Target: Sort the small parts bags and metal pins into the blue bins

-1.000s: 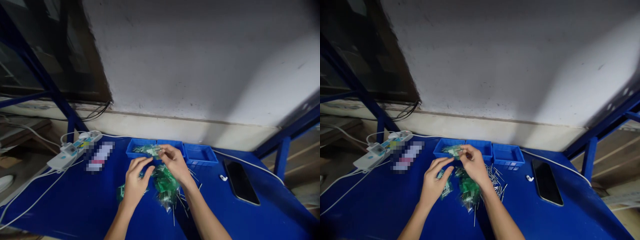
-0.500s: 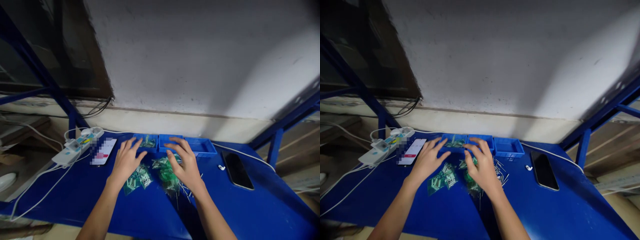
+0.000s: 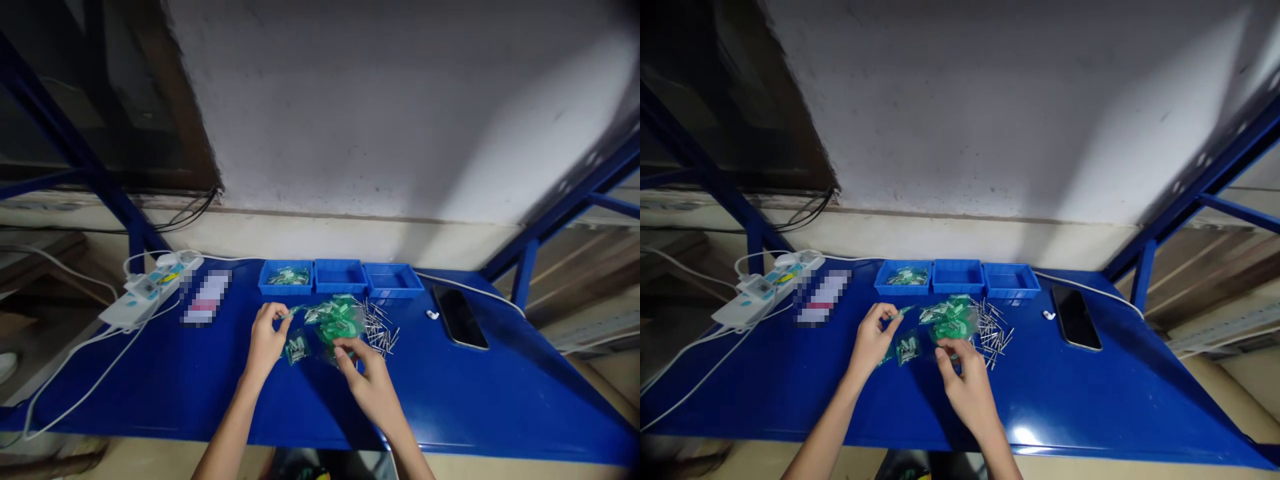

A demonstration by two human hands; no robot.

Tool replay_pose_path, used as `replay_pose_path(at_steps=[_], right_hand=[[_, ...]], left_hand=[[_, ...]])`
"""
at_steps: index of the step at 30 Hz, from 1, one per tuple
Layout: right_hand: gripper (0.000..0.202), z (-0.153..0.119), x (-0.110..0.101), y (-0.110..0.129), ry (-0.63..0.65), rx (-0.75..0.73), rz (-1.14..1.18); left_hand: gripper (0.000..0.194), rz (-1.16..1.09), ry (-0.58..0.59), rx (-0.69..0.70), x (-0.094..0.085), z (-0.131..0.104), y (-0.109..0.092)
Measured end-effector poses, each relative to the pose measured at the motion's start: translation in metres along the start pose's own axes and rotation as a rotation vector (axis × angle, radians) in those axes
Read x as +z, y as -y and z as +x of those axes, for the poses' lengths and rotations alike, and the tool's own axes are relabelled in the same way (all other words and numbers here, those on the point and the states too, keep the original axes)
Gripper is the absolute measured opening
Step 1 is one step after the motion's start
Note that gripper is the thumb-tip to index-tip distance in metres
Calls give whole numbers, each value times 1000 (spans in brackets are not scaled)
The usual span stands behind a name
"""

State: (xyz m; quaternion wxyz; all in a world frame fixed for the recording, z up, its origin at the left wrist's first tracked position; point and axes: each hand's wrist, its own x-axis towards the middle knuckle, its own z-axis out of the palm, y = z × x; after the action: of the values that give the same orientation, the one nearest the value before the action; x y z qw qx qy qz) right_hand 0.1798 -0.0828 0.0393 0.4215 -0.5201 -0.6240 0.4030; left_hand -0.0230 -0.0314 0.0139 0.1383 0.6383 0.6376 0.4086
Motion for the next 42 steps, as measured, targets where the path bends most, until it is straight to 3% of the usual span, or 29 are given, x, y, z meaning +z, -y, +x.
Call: replay_pose_path(at_steps=[2,4,6,8,10,12,15,17,20,21,23,24,26,28,32,34,36,39,42], right_hand=[[37,5,8,3,13,162,223],[38,11,14,5,39,248,401],[35,15,17,8,58,261,478],[30,17,19,9,32,222,460],[24,16,19,10,-46,106,336],[14,15,17,10,-94,-126,125],[20,16,12,11,-10,-524,-178],[27,18,8,14,44,-680,-297],[29,22,1,19,-18,-725,-358],[29,22,0,20,-63,-715,-352],[26,20,-3,21,-145,-675,-328],[24,18,-3,20,-175,-644,-319],[20,12,-3,16,-193,-562,-316],[17,5,-1,10,-155,-468,-308],[19,-11,10,-3,7,-249,-218],[20,-18,20,-10,74,-136,-142],[22,-24,32,-15,114,-34,-57],[28,-26,48,-24,126,121,84],[36,-21,55,-29,112,292,313]], left_hand=[[11,-16,-45,143,-6,-15,-19],[18,3,-11,270,-11,-34,-36],[23,-6,56,359,-16,-51,-46],[19,-43,154,346,-19,-61,-48],[14,-143,248,193,-20,-64,-47],[26,-332,291,-64,-20,-63,-45],[41,-642,291,-357,-18,-54,-47],[40,-706,211,-365,-19,-44,-51],[31,-513,-150,-136,-31,-16,-60],[26,-392,-289,-8,-38,-4,-63],[21,-166,-447,247,-51,21,-69],[21,-82,-478,331,-56,32,-70],[23,87,-373,414,-58,43,-68],[28,270,-154,357,-47,37,-57],[36,509,319,-18,-12,-10,-20],[32,539,352,-99,-1,-31,-6],[25,527,297,-105,3,-42,0],[16,412,224,-70,1,-42,-1],[10,180,197,60,-1,-41,-9]])
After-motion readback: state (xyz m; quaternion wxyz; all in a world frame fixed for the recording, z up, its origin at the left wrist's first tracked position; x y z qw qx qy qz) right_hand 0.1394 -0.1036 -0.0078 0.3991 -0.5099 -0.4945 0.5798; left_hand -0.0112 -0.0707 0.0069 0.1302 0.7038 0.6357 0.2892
